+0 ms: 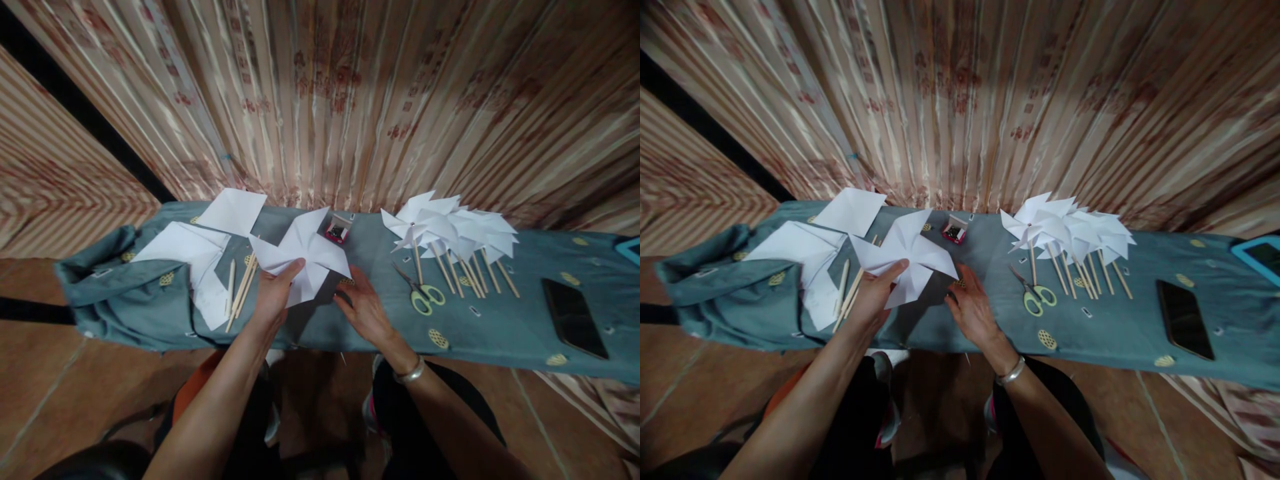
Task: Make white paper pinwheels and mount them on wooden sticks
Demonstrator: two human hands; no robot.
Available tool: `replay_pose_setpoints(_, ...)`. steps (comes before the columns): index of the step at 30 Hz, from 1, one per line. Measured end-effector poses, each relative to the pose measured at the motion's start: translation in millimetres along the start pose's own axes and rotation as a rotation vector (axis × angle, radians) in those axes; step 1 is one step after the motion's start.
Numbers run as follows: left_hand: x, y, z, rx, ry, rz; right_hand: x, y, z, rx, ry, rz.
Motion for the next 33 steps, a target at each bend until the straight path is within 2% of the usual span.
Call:
replay_pose_setpoints(12, -0.2, 1.0, -4.5, 0.007, 0.034, -0.016, 7.7, -6.3, -1.1, 0.054, 0.0, 0.01)
replay_pose_setpoints(19, -0.2, -0.7, -8.1, 0.037, 0.03, -0.017, 5.4, -15.4, -9.8, -0.04, 0.049, 0.005)
replay_pose_setpoints(25, -1.1, -6.8, -8.4, 0.018, 0.025, -0.02, 0.2, -17.1, -11.6, -0.157, 0.021, -0.005)
replay_pose_setpoints(30, -2.7, -12.3, -9.7, 0.022, 0.037, -0.023, -0.5, -18.0, -11.2, -0.158, 0.037, 0.015)
replay_pose_setpoints(33, -1.7, -13.8, -12.1, 0.023, 0.024, -0.035, 1.7, -18.5, -10.0, -0.131, 0.0, 0.014)
Point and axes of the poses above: each hand's wrist, its own x-axis towards the middle knuckle, its own y-axis out of the back of the hand, z = x × y, the point moved 2 cm from there along x, towards the middle knuckle, and after that the axes turned 14 degrees about -z, right-handed, at the moved point
